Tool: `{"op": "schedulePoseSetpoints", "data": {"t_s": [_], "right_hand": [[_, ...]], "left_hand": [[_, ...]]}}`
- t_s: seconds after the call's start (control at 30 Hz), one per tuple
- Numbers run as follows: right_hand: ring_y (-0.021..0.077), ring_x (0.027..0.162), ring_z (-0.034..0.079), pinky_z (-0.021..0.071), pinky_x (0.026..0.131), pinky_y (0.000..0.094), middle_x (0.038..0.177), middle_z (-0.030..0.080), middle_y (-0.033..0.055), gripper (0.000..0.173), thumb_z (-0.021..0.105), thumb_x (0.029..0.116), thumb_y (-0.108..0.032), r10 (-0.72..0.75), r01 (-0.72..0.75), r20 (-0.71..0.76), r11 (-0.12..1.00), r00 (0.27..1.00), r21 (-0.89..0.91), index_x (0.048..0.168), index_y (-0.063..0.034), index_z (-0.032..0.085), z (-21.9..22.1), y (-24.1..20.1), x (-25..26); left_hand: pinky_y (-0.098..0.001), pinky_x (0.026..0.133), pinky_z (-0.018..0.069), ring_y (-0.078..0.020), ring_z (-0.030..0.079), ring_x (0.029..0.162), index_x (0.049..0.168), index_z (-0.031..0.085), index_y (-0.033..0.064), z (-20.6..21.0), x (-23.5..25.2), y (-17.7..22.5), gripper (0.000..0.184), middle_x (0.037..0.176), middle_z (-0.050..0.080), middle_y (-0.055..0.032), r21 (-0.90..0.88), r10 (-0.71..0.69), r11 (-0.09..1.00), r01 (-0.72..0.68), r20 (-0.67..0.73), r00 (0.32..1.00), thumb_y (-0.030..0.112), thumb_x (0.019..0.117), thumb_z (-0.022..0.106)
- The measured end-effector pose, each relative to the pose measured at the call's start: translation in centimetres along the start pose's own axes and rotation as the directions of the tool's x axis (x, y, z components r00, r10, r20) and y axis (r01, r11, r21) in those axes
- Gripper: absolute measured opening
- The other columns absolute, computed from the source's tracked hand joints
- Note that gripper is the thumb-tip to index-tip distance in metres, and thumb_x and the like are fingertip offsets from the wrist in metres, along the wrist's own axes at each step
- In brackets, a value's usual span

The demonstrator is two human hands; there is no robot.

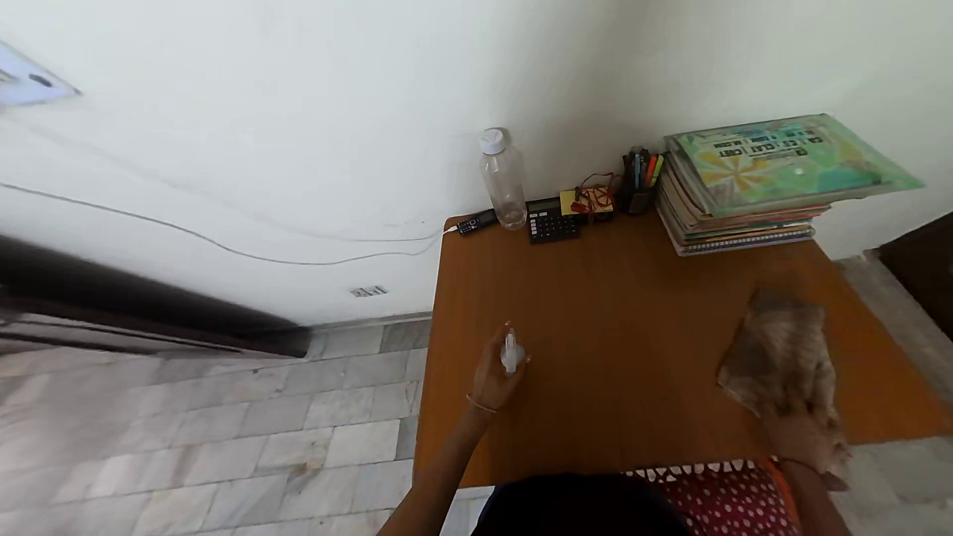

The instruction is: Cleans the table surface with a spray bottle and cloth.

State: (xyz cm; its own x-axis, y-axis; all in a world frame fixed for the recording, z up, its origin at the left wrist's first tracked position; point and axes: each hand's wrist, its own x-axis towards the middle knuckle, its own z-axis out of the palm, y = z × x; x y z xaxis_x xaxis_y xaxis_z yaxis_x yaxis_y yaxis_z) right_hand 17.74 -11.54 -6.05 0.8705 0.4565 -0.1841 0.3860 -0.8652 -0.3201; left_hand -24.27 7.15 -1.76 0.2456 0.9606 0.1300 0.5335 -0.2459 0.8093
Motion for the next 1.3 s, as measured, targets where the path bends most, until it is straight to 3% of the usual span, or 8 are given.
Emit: {"op": "schedulePoseSetpoints", "data": {"t_s": [0.1, 0.23, 0.43, 0.67, 0.8, 1.03, 1.13, 1.3], "right_hand": [[0.057, 0.146, 0.028, 0.0242, 0.11, 0.0758, 0.162, 0.032, 0.0267, 0.054, 0.061, 0.1005, -0.032, 0.0, 0.0, 0.041, 1.0, 0.999, -0.002, 0.15, -0.011, 0.053, 0.5, -2.8, -2.5], [0.0614, 0.142, 0.03, 0.0233, 0.108, 0.0789, 0.158, 0.036, 0.0317, 0.053, 0.063, 0.0985, -0.026, -0.126, 0.123, 0.069, 0.991, 0.99, 0.05, 0.147, -0.008, 0.055, 1.3, -5.5, -6.6], [0.0582, 0.144, 0.032, 0.0239, 0.108, 0.0767, 0.158, 0.04, 0.0268, 0.051, 0.064, 0.0982, -0.031, -0.175, 0.173, 0.028, 0.983, 0.984, 0.064, 0.145, -0.0114, 0.059, 2.4, -5.1, -7.8], [0.0607, 0.138, 0.039, 0.0275, 0.104, 0.0781, 0.151, 0.05, 0.027, 0.045, 0.057, 0.0998, -0.033, -0.204, 0.213, -0.127, 0.975, 0.971, 0.061, 0.137, -0.01, 0.066, 4.1, -4.3, -7.5], [0.0617, 0.133, 0.045, 0.0307, 0.1, 0.0786, 0.146, 0.054, 0.028, 0.048, 0.048, 0.1001, -0.037, -0.261, 0.273, -0.275, 0.962, 0.925, 0.006, 0.135, -0.0098, 0.067, 5.9, -3.7, -7.4], [0.0605, 0.131, 0.047, 0.0322, 0.1, 0.0771, 0.144, 0.056, 0.0276, 0.048, 0.046, 0.1002, -0.036, -0.268, 0.281, -0.317, 0.96, 0.91, -0.005, 0.133, -0.0091, 0.069, 6.3, -3.6, -7.4], [0.0601, 0.132, 0.047, 0.032, 0.101, 0.0768, 0.143, 0.057, 0.0275, 0.05, 0.044, 0.1004, -0.038, -0.268, 0.278, -0.317, 0.96, 0.91, -0.012, 0.132, -0.0084, 0.069, 6.7, -3.4, -7.3], [0.06, 0.134, 0.045, 0.0306, 0.102, 0.0775, 0.145, 0.055, 0.0275, 0.051, 0.044, 0.0996, -0.039, -0.255, 0.259, -0.276, 0.966, 0.927, -0.021, 0.135, -0.0105, 0.068, 6.6, -3.3, -7.2]], "left_hand": [[-0.0459, 0.107, 0.0477, -0.0362, 0.062, 0.121, 0.145, 0.044, -0.0115, -1.1, -0.9, 1.9, 0.072, 0.133, 0.061, -0.0295, -0.028, -0.092, 0.995, 0.099, 0.176, 0.98, 0.026, 0.09, 0.07], [-0.0355, 0.103, 0.0488, -0.0225, 0.063, 0.114, 0.139, 0.047, -0.0129, -1.8, -1.2, 3.4, 0.071, 0.125, 0.063, -0.0244, -0.116, -0.223, 0.945, 0.307, 0.459, 0.86, 0.033, 0.0883, 0.069], [-0.042, 0.105, 0.047, -0.0299, 0.06, 0.12, 0.147, 0.04, -0.0068, 0.9, 1.9, 5.9, 0.063, 0.134, 0.057, -0.0281, 0.055, -0.368, 0.88, 0.472, 0.708, 0.603, 0.025, 0.0984, 0.065], [-0.0492, 0.105, 0.0459, -0.0347, 0.062, 0.117, 0.141, 0.052, -0.0038, 5.4, 5.7, 8.6, 0.051, 0.129, 0.061, -0.0271, 0.229, -0.462, 0.871, 0.435, 0.686, 0.563, 0.027, 0.1019, 0.064], [-0.0491, 0.107, 0.0443, -0.0365, 0.059, 0.121, 0.146, 0.045, -0.0038, 5.5, 6.3, 9.3, 0.057, 0.134, 0.058, -0.0285, 0.256, -0.495, 0.852, 0.457, 0.679, 0.542, 0.028, 0.1027, 0.063], [-0.0471, 0.111, 0.0404, -0.0343, 0.053, 0.131, 0.151, 0.04, -0.0013, 2.8, 5.8, 8.3, 0.06, 0.143, 0.053, -0.0269, 0.335, -0.604, 0.777, 0.533, 0.634, 0.483, 0.027, 0.103, 0.062], [-0.0505, 0.109, 0.0411, -0.0365, 0.056, 0.128, 0.146, 0.048, -0.0005, 2.1, 5.4, 7.1, 0.053, 0.138, 0.057, -0.0268, 0.38, -0.665, 0.738, 0.557, 0.552, 0.504, 0.026, 0.1027, 0.063], [-0.0516, 0.11, 0.0401, -0.0385, 0.054, 0.13, 0.148, 0.046, -0.0005, 0.6, 5.3, 6.8, 0.053, 0.14, 0.055, -0.0281, 0.329, -0.703, 0.698, 0.637, 0.484, 0.521, 0.025, 0.104, 0.06]]}}
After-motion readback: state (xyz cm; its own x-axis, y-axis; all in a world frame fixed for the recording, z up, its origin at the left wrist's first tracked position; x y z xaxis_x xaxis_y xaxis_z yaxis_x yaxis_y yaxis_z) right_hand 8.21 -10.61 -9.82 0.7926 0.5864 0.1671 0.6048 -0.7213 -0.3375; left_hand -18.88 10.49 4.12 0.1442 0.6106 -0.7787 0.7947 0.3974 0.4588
